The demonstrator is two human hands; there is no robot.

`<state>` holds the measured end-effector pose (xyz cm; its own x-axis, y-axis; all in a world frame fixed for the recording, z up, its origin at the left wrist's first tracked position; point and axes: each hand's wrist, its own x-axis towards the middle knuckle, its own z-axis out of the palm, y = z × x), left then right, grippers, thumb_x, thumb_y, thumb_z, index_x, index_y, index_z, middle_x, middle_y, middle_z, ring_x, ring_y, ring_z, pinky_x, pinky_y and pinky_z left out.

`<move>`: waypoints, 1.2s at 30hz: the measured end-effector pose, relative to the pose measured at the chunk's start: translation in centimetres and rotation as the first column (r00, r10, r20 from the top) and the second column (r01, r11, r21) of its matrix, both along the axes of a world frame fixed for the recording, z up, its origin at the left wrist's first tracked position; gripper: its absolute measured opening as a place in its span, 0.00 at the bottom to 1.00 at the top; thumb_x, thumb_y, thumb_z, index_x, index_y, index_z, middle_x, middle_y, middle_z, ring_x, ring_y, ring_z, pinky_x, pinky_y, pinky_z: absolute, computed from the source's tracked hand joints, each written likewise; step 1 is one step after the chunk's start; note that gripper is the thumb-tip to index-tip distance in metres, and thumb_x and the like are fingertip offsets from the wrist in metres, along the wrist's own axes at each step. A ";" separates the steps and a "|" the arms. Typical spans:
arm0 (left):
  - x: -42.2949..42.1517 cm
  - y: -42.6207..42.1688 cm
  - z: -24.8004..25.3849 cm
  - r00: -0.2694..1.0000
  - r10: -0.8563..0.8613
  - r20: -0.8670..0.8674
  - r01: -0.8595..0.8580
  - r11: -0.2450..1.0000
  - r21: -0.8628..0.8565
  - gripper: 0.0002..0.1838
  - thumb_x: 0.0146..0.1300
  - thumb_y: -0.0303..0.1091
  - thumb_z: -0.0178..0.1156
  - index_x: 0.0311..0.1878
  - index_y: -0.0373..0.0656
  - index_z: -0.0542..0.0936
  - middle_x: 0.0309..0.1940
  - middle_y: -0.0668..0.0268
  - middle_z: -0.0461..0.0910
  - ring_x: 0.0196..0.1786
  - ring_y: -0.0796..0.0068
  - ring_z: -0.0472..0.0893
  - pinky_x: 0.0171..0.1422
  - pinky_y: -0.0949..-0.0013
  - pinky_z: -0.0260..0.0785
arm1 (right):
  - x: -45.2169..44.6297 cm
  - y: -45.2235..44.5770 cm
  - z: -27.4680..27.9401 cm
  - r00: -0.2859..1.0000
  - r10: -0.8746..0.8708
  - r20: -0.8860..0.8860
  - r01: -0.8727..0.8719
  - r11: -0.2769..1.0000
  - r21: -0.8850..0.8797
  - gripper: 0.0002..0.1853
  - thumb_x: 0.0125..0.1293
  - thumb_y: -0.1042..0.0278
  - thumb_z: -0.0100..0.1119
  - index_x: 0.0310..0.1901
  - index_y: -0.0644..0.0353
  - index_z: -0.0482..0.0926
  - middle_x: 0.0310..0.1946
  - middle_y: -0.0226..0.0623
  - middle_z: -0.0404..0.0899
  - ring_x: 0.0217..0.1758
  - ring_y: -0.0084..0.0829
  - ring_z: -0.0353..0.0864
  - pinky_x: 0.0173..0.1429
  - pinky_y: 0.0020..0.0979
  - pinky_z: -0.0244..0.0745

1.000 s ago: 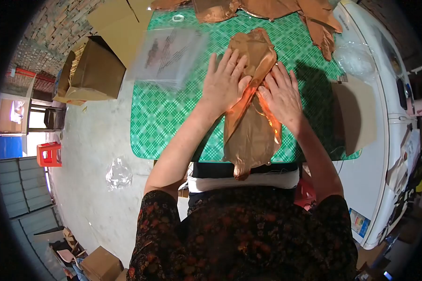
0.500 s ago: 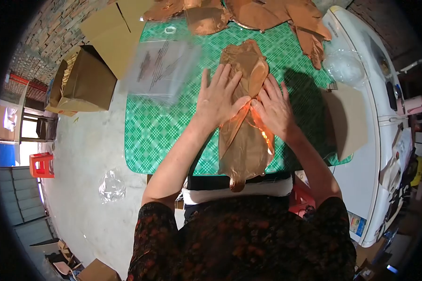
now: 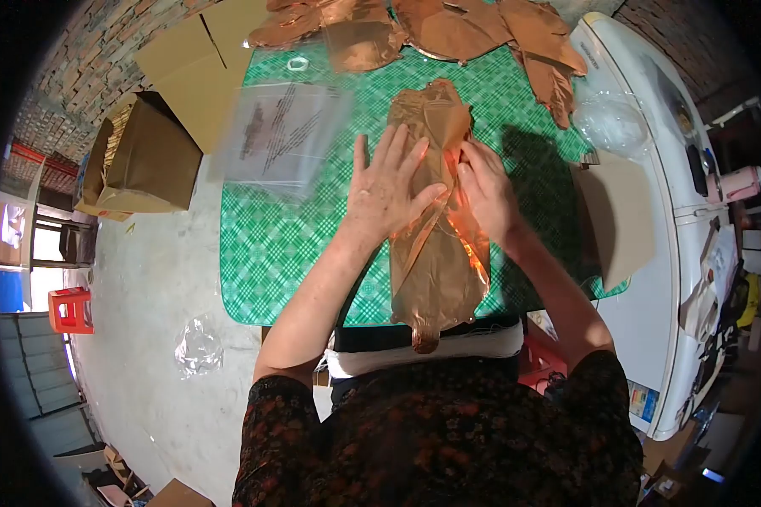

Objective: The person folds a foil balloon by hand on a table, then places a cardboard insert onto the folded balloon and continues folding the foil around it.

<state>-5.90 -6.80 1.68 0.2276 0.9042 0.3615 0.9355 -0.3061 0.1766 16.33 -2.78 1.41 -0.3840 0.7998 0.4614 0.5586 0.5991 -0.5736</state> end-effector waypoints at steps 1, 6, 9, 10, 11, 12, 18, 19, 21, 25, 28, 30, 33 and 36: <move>0.0 0.0 0.0 1.000 -0.001 0.000 0.001 1.000 0.003 0.45 0.75 0.75 0.50 0.84 0.53 0.69 0.86 0.52 0.62 0.89 0.52 0.57 0.91 0.34 0.39 | -0.4 -0.4 0.0 1.000 0.001 0.007 -0.001 1.000 -0.009 0.25 0.78 0.68 0.61 0.70 0.72 0.73 0.72 0.55 0.75 0.77 0.57 0.71 0.79 0.52 0.66; 0.0 -0.1 0.1 1.000 -0.013 0.018 0.013 1.000 0.020 0.44 0.76 0.73 0.50 0.84 0.53 0.69 0.86 0.52 0.62 0.89 0.52 0.57 0.91 0.34 0.40 | 0.1 -0.9 0.0 0.977 0.011 0.215 -0.039 0.991 0.127 0.29 0.78 0.64 0.60 0.75 0.68 0.69 0.75 0.54 0.71 0.83 0.55 0.64 0.86 0.57 0.54; 0.0 -0.2 0.3 1.000 -0.021 0.008 0.021 1.000 0.012 0.40 0.80 0.68 0.49 0.85 0.52 0.68 0.86 0.52 0.62 0.89 0.51 0.56 0.90 0.33 0.40 | 1.7 -1.3 1.0 0.922 -0.012 0.386 -0.072 0.976 0.205 0.31 0.77 0.62 0.60 0.77 0.65 0.69 0.78 0.51 0.67 0.86 0.52 0.58 0.88 0.59 0.49; 0.0 -0.1 0.3 1.000 -0.020 0.010 0.020 1.000 0.014 0.39 0.81 0.66 0.48 0.85 0.52 0.68 0.86 0.52 0.61 0.89 0.51 0.56 0.90 0.33 0.40 | 2.4 -1.4 1.0 0.907 -0.040 0.420 -0.058 0.974 0.218 0.31 0.77 0.62 0.60 0.77 0.64 0.69 0.79 0.49 0.66 0.87 0.52 0.57 0.88 0.59 0.49; 0.0 -0.1 0.2 1.000 -0.020 0.012 0.019 1.000 0.016 0.38 0.82 0.64 0.47 0.85 0.52 0.68 0.86 0.52 0.61 0.89 0.51 0.56 0.90 0.33 0.40 | 3.1 -1.5 1.1 0.889 -0.067 0.453 -0.044 0.972 0.230 0.32 0.77 0.62 0.60 0.78 0.63 0.69 0.81 0.47 0.65 0.88 0.51 0.56 0.89 0.59 0.48; 0.0 0.0 0.1 1.000 -0.020 0.013 0.020 1.000 0.016 0.36 0.83 0.62 0.47 0.85 0.52 0.67 0.86 0.53 0.61 0.89 0.51 0.56 0.90 0.33 0.40 | 3.7 -1.4 0.9 0.870 -0.073 0.488 -0.061 0.965 0.253 0.32 0.77 0.61 0.60 0.78 0.62 0.69 0.81 0.45 0.64 0.88 0.50 0.55 0.89 0.59 0.48; -0.1 0.1 0.3 0.999 -0.028 0.047 0.025 0.998 0.058 0.34 0.84 0.56 0.47 0.85 0.50 0.67 0.87 0.54 0.61 0.89 0.51 0.56 0.91 0.35 0.41 | 4.6 -2.0 1.3 0.797 -0.073 0.599 -0.094 0.966 0.242 0.34 0.77 0.56 0.61 0.80 0.60 0.68 0.83 0.40 0.62 0.89 0.46 0.54 0.89 0.61 0.47; -0.3 0.1 0.7 0.998 -0.020 0.059 0.016 0.998 0.060 0.33 0.84 0.55 0.47 0.85 0.50 0.67 0.87 0.54 0.61 0.89 0.51 0.56 0.91 0.36 0.41 | 4.5 -2.0 1.3 0.805 -0.071 0.589 -0.089 0.967 0.239 0.35 0.77 0.55 0.61 0.80 0.60 0.68 0.83 0.40 0.62 0.89 0.45 0.54 0.88 0.62 0.47; -0.7 0.2 1.3 0.996 -0.008 0.083 0.003 0.998 0.063 0.33 0.85 0.53 0.48 0.85 0.49 0.67 0.87 0.54 0.61 0.89 0.52 0.56 0.91 0.37 0.42 | 4.4 -2.2 1.3 0.822 -0.071 0.566 -0.077 0.970 0.232 0.35 0.77 0.55 0.61 0.80 0.60 0.68 0.83 0.41 0.62 0.89 0.45 0.55 0.88 0.62 0.47; -1.4 0.4 0.0 0.997 0.004 0.076 -0.013 0.993 0.116 0.31 0.82 0.49 0.53 0.82 0.46 0.71 0.84 0.54 0.65 0.87 0.51 0.61 0.90 0.37 0.45 | 4.3 -2.7 1.9 0.813 -0.057 0.580 -0.089 0.971 0.221 0.36 0.76 0.54 0.63 0.79 0.62 0.69 0.82 0.41 0.64 0.88 0.45 0.56 0.88 0.62 0.46; -1.1 0.5 -0.8 1.000 -0.019 0.016 0.017 0.994 0.106 0.31 0.82 0.49 0.51 0.82 0.45 0.70 0.84 0.54 0.65 0.88 0.54 0.60 0.90 0.37 0.44 | 3.9 -3.4 1.9 0.817 -0.023 0.576 -0.106 0.976 0.190 0.36 0.75 0.53 0.63 0.78 0.64 0.70 0.82 0.43 0.66 0.88 0.45 0.58 0.89 0.61 0.43; -0.8 0.4 -0.7 1.000 -0.015 -0.026 0.017 0.998 0.052 0.32 0.85 0.50 0.46 0.84 0.47 0.67 0.86 0.57 0.62 0.89 0.56 0.57 0.91 0.39 0.41 | 3.6 -3.6 1.6 0.821 -0.022 0.571 -0.110 0.974 0.196 0.35 0.75 0.53 0.63 0.77 0.64 0.71 0.82 0.43 0.66 0.88 0.46 0.58 0.89 0.61 0.40; -0.6 0.3 -0.5 0.998 -0.023 -0.066 0.025 0.999 0.034 0.32 0.86 0.51 0.44 0.85 0.49 0.66 0.87 0.59 0.61 0.90 0.58 0.55 0.92 0.40 0.39 | 3.3 -3.8 0.6 0.816 -0.031 0.577 -0.123 0.966 0.227 0.34 0.75 0.52 0.63 0.76 0.65 0.73 0.83 0.45 0.66 0.88 0.46 0.58 0.90 0.63 0.36; -0.5 0.3 -0.1 0.996 -0.031 -0.080 0.033 0.999 0.026 0.31 0.86 0.51 0.44 0.85 0.50 0.67 0.87 0.60 0.61 0.90 0.58 0.55 0.92 0.40 0.39 | 3.1 -3.8 0.4 0.833 -0.005 0.553 -0.125 0.972 0.197 0.34 0.75 0.53 0.63 0.75 0.66 0.74 0.83 0.48 0.66 0.89 0.47 0.58 0.89 0.64 0.34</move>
